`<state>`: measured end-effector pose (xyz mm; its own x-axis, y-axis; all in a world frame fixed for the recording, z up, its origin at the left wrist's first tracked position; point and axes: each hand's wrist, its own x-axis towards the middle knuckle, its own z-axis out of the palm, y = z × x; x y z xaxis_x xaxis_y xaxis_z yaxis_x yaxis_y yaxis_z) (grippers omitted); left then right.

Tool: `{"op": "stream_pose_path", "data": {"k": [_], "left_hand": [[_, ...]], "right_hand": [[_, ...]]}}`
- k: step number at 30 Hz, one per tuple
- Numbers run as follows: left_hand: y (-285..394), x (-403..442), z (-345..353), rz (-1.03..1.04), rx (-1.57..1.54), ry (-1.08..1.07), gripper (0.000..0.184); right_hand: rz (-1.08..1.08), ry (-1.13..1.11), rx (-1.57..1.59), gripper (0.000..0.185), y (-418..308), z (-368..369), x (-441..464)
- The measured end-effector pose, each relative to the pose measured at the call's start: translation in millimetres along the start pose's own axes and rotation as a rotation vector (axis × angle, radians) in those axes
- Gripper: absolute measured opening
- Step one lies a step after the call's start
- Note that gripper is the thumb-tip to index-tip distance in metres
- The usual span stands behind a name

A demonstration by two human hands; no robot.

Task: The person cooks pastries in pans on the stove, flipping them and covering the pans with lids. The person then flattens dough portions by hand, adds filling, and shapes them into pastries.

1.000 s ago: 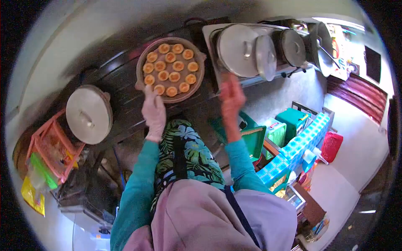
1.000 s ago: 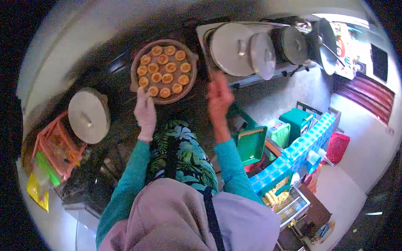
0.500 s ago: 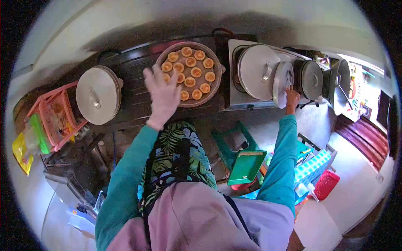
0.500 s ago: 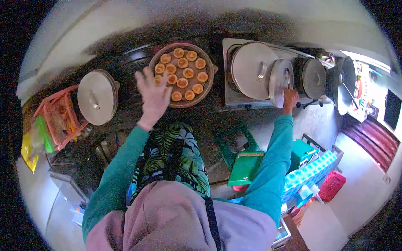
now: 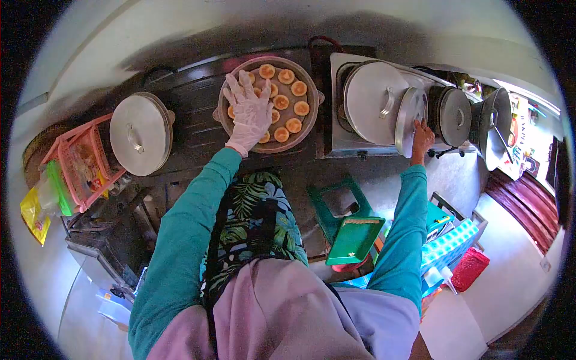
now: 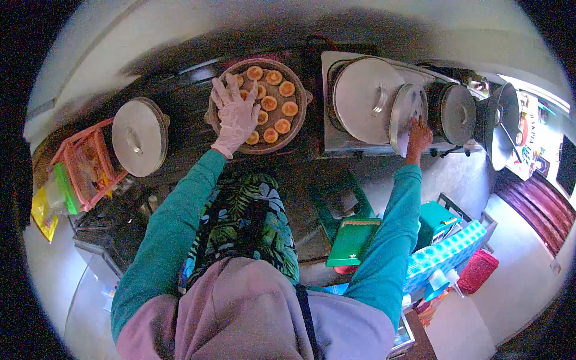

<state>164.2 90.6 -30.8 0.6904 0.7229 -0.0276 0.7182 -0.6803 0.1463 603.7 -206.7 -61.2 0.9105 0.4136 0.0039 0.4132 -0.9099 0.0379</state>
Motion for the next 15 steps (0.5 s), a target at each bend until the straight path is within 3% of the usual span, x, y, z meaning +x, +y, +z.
{"op": "stream_pose_path", "data": {"k": [4, 6, 10, 13, 15], "left_hand": [[10.0, -6.1, -5.4, 0.042, -0.034, -0.031, 0.050], [18.6, -13.8, -7.5, 0.033, -0.060, -0.063, 0.049], [29.0, -20.9, -1.5, 0.000, -0.106, -0.041, 0.049], [28.2, -25.9, -1.0, -0.035, -0.100, -0.023, 0.057], [21.8, -28.2, -5.3, -0.068, -0.109, 0.019, 0.063]], "right_hand": [[-0.100, 0.013, 0.188, 0.048, 13.4, 6.3, 0.7], [-0.140, 0.022, -0.113, 0.046, 18.9, 12.0, 5.9], [-0.139, 0.129, -0.018, 0.047, 26.8, 14.6, 2.3], [-0.125, 0.210, 0.161, 0.046, 22.5, -13.8, -14.5], [0.059, 0.141, 0.179, 0.044, -1.3, -57.8, -36.0]]}}
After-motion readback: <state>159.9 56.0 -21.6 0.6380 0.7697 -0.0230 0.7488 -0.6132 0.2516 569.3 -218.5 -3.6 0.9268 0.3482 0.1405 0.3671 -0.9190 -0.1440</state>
